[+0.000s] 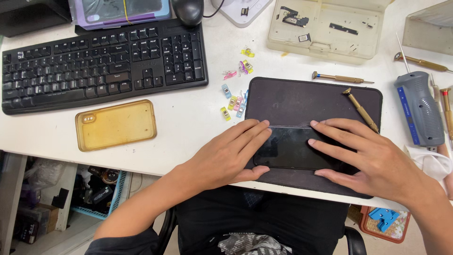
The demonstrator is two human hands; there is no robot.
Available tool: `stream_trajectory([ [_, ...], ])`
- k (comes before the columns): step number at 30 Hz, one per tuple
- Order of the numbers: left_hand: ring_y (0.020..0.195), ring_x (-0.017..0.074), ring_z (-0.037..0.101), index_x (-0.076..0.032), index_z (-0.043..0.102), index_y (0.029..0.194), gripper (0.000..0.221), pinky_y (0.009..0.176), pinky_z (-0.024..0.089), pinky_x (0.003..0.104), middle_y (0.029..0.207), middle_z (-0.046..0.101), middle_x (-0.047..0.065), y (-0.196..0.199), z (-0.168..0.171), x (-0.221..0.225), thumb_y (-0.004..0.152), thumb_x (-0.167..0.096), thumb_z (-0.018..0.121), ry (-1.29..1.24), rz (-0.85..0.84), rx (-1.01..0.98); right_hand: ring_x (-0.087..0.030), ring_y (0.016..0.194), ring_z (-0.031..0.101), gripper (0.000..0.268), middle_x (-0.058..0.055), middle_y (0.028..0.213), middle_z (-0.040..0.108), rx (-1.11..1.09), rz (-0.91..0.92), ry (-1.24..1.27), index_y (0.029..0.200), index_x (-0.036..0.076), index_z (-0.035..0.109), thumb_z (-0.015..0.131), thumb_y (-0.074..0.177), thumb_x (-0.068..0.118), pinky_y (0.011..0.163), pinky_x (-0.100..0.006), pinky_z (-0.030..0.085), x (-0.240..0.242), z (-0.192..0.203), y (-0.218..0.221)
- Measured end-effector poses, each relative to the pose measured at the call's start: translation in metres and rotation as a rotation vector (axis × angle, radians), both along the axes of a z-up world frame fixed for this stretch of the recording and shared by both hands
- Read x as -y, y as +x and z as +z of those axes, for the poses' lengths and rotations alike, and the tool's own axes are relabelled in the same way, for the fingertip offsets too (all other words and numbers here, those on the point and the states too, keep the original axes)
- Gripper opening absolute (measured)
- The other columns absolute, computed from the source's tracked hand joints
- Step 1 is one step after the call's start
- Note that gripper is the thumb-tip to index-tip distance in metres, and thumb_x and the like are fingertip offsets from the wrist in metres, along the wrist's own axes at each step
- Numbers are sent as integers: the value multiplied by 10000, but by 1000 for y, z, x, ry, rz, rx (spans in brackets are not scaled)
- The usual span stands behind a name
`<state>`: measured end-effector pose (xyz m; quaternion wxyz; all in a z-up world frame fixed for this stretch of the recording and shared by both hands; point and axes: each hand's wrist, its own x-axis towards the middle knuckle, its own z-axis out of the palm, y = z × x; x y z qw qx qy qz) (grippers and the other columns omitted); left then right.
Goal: The person disassembles a smartphone, cleans internal components with a cloth, installs a new battery, and applies adhesive around the back cover. The device is handled throughout, with tools and parts organized on the workbench.
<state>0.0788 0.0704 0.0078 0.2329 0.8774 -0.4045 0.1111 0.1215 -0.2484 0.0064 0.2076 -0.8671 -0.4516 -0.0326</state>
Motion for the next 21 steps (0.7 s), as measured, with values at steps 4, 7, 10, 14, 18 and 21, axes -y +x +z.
stream_trajectory([
  [4,1301,365,549,111,538,1343,719,1087,488,420,1398,585,245,1,1,1,869,-360,801,-7,6,-35,-240,1240,618,618,-26,1369,659,-26,6,-16,1221,141,713,839,660,370,1003,-420,532,0,1,4],
  [7,1294,356,555,105,529,1356,726,1085,497,419,1389,592,236,2,3,1,869,-357,806,19,1,-37,-237,1237,619,648,-22,1362,658,-9,13,-14,1232,134,706,836,648,382,1065,-464,508,0,1,6],
  [10,1329,366,550,105,476,1406,778,1098,500,418,1408,577,233,0,5,2,874,-359,805,-14,15,-59,-229,1236,618,648,-12,1367,660,-78,-7,11,1241,146,708,839,649,376,1000,-403,546,0,2,5],
  [14,1287,370,565,92,395,1490,864,1035,515,408,1386,550,253,-7,8,4,858,-323,813,-115,114,-315,-232,1246,606,655,-6,1364,661,-78,-10,-6,1242,153,710,851,641,370,992,-405,546,0,0,6],
  [18,1306,377,547,94,296,1541,946,1042,517,413,1404,537,255,-9,11,3,853,-287,821,-149,96,-318,-228,1244,602,645,-9,1365,666,-61,11,-69,1241,142,711,853,650,357,978,-405,539,-2,1,7],
  [21,1297,372,540,82,278,1552,974,1028,519,412,1395,536,260,-8,13,3,833,-259,839,-166,105,-372,-238,1253,592,630,-28,1343,655,21,18,-97,1229,150,698,843,653,359,1011,-420,520,-6,5,4],
])
